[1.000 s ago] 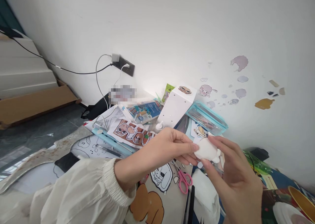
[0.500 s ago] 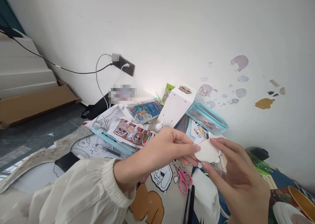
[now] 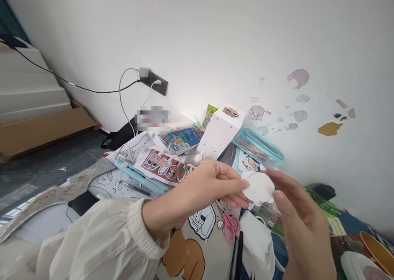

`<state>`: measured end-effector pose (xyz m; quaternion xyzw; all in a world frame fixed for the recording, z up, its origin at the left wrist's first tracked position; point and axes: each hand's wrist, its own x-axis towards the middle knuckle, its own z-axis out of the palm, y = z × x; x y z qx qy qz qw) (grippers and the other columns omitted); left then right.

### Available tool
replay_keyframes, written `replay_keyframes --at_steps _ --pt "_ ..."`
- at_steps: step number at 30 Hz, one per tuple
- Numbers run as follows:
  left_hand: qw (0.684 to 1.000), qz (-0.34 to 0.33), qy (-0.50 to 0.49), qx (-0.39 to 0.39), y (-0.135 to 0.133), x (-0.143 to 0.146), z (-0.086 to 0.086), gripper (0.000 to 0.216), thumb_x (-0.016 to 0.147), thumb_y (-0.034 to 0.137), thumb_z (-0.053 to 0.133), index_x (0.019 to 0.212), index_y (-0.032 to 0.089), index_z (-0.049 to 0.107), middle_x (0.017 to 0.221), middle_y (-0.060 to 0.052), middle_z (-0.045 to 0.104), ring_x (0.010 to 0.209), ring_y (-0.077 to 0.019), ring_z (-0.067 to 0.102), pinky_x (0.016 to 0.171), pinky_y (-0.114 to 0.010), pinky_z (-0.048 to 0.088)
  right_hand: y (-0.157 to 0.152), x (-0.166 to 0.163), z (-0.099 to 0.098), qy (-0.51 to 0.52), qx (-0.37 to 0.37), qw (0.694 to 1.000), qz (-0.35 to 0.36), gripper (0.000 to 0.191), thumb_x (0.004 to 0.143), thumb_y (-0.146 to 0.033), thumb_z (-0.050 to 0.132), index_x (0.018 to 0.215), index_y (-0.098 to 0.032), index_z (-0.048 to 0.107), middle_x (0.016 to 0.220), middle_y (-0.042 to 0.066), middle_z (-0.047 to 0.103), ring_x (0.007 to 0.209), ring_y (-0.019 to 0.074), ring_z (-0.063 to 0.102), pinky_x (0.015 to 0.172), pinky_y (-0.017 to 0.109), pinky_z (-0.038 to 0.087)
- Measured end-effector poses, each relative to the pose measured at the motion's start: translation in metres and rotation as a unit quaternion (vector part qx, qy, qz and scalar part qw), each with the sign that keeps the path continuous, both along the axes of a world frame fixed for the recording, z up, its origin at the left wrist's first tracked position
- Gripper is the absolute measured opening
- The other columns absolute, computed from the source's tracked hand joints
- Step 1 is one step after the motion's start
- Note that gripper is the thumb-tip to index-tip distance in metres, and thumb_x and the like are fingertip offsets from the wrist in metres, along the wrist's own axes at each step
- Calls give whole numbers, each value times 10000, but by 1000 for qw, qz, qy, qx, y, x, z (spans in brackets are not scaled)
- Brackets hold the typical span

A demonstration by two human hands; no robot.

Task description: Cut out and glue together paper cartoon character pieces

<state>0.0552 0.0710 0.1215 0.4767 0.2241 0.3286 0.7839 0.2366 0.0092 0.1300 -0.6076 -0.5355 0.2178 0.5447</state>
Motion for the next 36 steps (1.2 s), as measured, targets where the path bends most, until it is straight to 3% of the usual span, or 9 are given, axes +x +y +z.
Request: replay_keyframes --at_steps 3,8,15,20,26,30,32,33,36 --pt "1000 1 5 -3 0 0 0 124 747 276 730 748 154 705 691 -18 739 658 -104 698 634 -179 547 4 12 -6 49 -82 995 36 347 750 -523 660 945 -238 699 957 56 710 881 237 649 702 295 537" --pt "1000 3 14 -3 1 1 0 158 727 293 751 747 149 687 669 -19 732 640 -120 698 637 -206 559 6 16 -11 63 -123 988 65 303 700 -501 713 677 -202 672 613 20 633 603 176 585 547 260 482" --pt "999 -2 -28 -21 0 2 6 371 849 438 599 675 126 700 673 -41 717 629 -120 696 579 -180 531 2 5 -5 74 -74 994 17 279 691 -459 731 643 -195 655 612 20 626 621 170 556 575 263 455" --pt "999 7 -30 -11 -5 3 6 214 701 283 779 842 131 726 724 -42 738 665 -117 695 627 -174 536 -4 -5 1 96 -43 994 -17 253 703 -455 724 739 -209 679 621 2 604 634 167 545 583 258 459" --pt "998 30 -57 -8 -11 5 7 115 695 200 776 772 137 720 661 -18 728 623 -90 675 611 -150 524 -9 -2 1 99 -58 993 -26 256 690 -447 738 781 -222 658 686 0 623 685 169 574 594 239 484" --pt "989 103 -14 106 -16 5 8 52 744 208 731 744 162 708 685 -15 737 639 -112 685 602 -170 530 -5 -5 4 70 -67 995 -18 291 714 -508 697 734 -220 655 709 11 654 725 180 597 647 242 492" --pt "938 207 47 274 -19 3 4 42 786 204 686 778 171 711 750 -30 753 683 -135 701 623 -193 540 -3 -5 6 45 -82 996 -3 320 737 -541 661 790 -226 674 788 27 692 811 205 625 701 255 503" --pt "888 257 82 373 -20 2 2 61 811 193 655 821 176 713 813 -37 761 725 -146 710 655 -208 546 -3 -4 6 28 -85 996 13 329 763 -551 630 810 -230 677 829 33 700 850 213 630 714 257 505" --pt "680 311 180 639 -20 -5 -5 168 874 165 567 980 182 695 1034 -52 734 884 -163 711 758 -240 545 -8 1 2 -23 -64 995 71 368 873 -530 487 802 -225 680 895 50 705 842 217 635 702 282 507"
